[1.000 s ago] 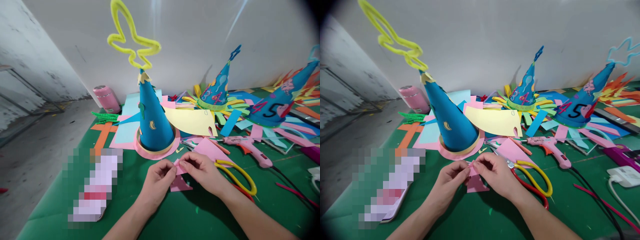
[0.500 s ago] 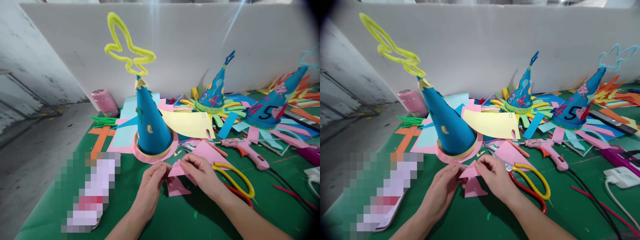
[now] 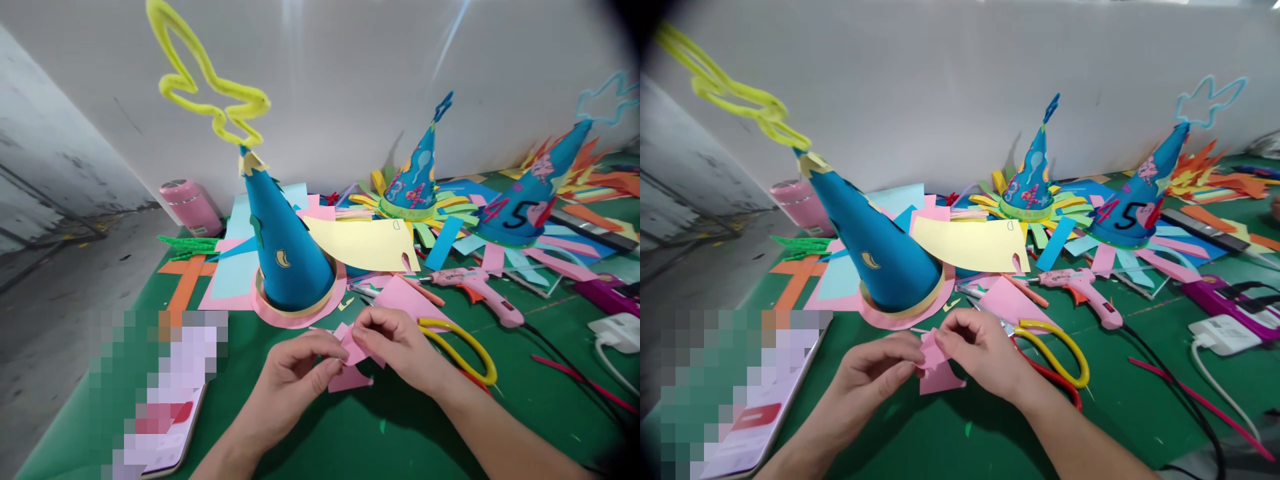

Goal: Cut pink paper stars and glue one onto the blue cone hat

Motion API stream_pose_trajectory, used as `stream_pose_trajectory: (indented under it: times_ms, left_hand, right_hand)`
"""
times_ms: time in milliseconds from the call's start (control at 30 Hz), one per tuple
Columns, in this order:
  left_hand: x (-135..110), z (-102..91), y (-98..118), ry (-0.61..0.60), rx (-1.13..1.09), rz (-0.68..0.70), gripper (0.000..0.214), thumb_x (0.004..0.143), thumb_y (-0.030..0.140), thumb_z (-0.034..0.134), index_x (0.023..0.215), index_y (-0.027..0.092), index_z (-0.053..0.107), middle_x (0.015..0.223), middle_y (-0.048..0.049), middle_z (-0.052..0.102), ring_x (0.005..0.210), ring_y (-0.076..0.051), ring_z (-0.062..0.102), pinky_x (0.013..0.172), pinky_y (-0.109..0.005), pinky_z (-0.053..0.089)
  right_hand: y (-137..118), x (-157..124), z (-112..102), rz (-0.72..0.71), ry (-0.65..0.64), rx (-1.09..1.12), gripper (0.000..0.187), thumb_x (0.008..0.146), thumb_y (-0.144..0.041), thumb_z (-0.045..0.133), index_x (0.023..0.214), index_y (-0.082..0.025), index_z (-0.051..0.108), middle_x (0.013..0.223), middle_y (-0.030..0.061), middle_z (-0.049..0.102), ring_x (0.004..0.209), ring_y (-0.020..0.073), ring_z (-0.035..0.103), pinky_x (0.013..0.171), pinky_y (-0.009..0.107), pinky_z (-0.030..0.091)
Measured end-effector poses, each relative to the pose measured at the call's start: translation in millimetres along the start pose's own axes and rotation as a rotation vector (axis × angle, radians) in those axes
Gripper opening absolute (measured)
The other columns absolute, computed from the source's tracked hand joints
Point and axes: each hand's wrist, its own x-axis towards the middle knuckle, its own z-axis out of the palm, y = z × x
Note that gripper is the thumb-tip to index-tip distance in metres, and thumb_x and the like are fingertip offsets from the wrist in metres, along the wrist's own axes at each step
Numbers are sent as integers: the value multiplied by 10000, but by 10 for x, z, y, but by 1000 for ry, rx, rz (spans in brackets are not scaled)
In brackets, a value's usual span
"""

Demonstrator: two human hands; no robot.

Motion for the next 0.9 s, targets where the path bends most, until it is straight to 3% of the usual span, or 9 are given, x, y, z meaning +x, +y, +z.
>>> stream_pose_trajectory:
  times_ms: [300,500,733,900]
  left_hand:
    - [42,40,33,47,91,38,59,724,174,614,688,188,659,737,-25,599,740,-142,547,658,-232,442]
    - [33,74,-21,86,-37,-26,30,703,184,638,677,169,633,678,-7,592,607,-126,568,580,-250,468]
    - [24,122,-11,172,-121,-138,159,686,225,663,784,176,548,620,35,562,544,-109,568,541,-235,461]
    - [51,118,-10,91,-48,-193,163,714,294,628,730,136,590,620,-1,573,576,-112,536,558,-234,430]
  right_hand:
    - [30,13,3,57,-33,131,234,799,-278,517,598,-164,482,543,-56,381,496,75,331,464,213,262]
    - [69,11,24,99,-21,153,255,791,-311,526,587,-165,479,509,-64,359,469,73,314,432,208,243]
    - [117,13,56,131,-19,205,274,803,-303,516,574,-161,462,491,-67,346,448,61,319,413,195,240]
    - [127,5,64,141,-4,209,247,794,-307,525,603,-154,495,487,-63,363,448,63,332,414,200,245]
